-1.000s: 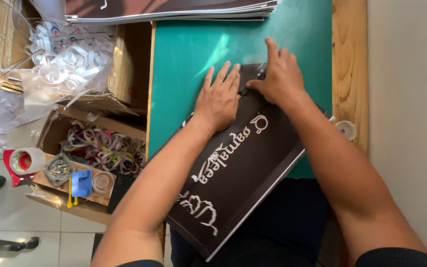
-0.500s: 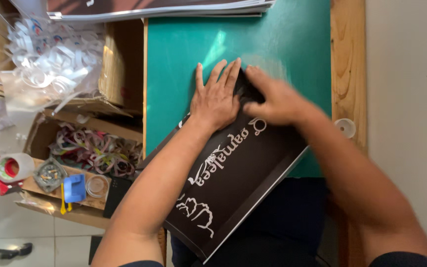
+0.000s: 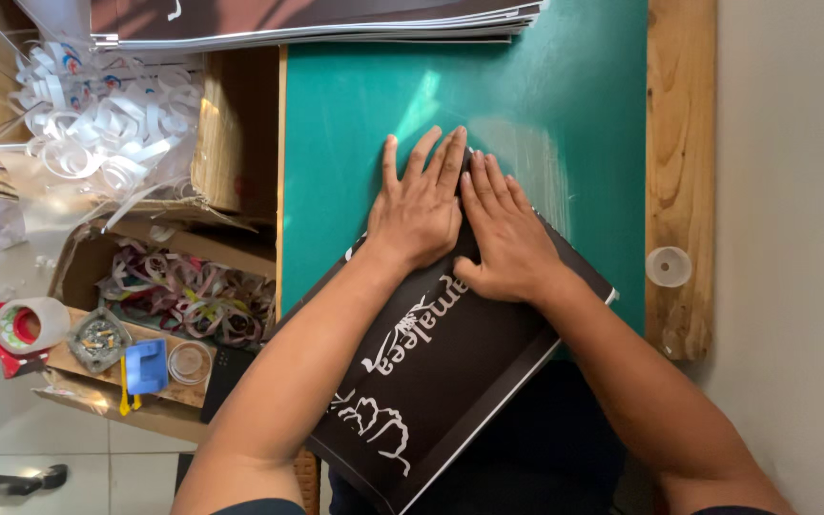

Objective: The person folds printed paper sheets into shopping bags, creasing the edges by hand and using a circular tool to press the folds flat. They tuck the edges and bottom flaps together to form the bag shape.

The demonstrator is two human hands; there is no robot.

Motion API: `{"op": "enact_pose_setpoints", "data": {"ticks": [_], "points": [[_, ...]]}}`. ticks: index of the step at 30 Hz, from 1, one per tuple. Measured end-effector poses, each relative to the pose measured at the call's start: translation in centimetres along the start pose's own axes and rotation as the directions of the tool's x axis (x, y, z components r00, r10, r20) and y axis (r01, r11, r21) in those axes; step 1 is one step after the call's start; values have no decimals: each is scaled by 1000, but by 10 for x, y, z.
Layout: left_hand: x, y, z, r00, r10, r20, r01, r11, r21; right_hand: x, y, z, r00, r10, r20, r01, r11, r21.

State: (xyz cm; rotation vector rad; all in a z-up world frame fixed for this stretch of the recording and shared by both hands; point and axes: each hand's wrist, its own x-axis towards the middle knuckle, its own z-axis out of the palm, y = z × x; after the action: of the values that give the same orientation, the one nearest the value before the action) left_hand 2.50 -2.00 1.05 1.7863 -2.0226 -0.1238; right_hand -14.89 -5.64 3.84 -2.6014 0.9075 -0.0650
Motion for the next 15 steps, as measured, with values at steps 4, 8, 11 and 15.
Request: {"op": "enact_pose_setpoints", "data": {"ticks": [4,8,11,15], "points": [[-1,0,-4,999,25,-23,-26,999,-32,0,-3,2,999,-17,-44,16,1000,-25],[3,5,-10,999,-9,36,8,1000,22,-2,-3,7,988,-45,-148,50,998,32],[3,9,-13,1000,-3,15,2,997,74,-14,8,11,957,-14,-290,118,931,346],[7,12,-16,998,-45,43,42,997,60,-44,54,21,891,241,-384,384,52,922]]}}
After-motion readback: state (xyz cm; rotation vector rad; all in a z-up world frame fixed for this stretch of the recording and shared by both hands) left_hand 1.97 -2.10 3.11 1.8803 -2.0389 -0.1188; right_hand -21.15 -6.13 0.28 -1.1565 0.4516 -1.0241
